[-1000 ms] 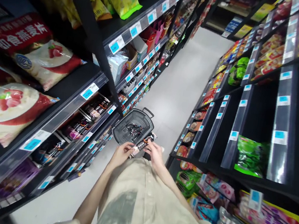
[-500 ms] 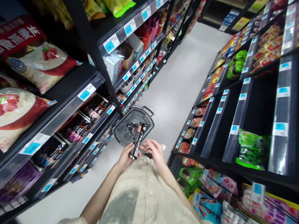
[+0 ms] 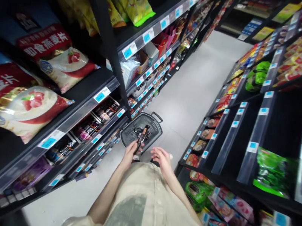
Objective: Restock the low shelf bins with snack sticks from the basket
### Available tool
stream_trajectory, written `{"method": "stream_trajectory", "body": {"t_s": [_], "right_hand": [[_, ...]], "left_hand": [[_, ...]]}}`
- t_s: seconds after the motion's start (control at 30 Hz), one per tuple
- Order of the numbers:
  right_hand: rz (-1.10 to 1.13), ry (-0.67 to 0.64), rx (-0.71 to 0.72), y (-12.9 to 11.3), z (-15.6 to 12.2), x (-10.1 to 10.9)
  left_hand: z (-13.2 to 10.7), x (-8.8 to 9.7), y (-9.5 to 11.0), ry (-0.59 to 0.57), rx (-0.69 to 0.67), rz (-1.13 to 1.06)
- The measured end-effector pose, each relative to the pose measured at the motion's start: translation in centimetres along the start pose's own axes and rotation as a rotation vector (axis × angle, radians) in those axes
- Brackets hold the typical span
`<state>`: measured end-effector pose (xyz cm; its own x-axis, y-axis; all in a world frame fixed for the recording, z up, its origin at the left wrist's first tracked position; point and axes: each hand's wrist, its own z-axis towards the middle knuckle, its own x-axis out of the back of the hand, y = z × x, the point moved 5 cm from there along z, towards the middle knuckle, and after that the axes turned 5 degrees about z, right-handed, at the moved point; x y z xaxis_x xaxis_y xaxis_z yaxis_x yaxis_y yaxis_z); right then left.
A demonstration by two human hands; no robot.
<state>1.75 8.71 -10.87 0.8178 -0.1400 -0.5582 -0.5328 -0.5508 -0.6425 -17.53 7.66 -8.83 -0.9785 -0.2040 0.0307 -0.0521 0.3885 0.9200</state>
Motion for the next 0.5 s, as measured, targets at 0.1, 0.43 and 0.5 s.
{"method": "stream_trajectory", "body": {"t_s": [0.1,0.43,0.5], "right_hand": [[-0.031,0.020,-0.027,0.4,0.0,0.4],[-0.060,0.035,0.010,0.3,0.1,1.1],[-0.051,0.045,0.016,0.3,0.2,1.3]], "left_hand": [[2.7,4.4,2.4,0.177,-0.161,0.337],[8.4,16.5,15.8,0.606,-0.169,1.529],[10.1,17.5,16.4,0.541,-0.066,1.571]]}}
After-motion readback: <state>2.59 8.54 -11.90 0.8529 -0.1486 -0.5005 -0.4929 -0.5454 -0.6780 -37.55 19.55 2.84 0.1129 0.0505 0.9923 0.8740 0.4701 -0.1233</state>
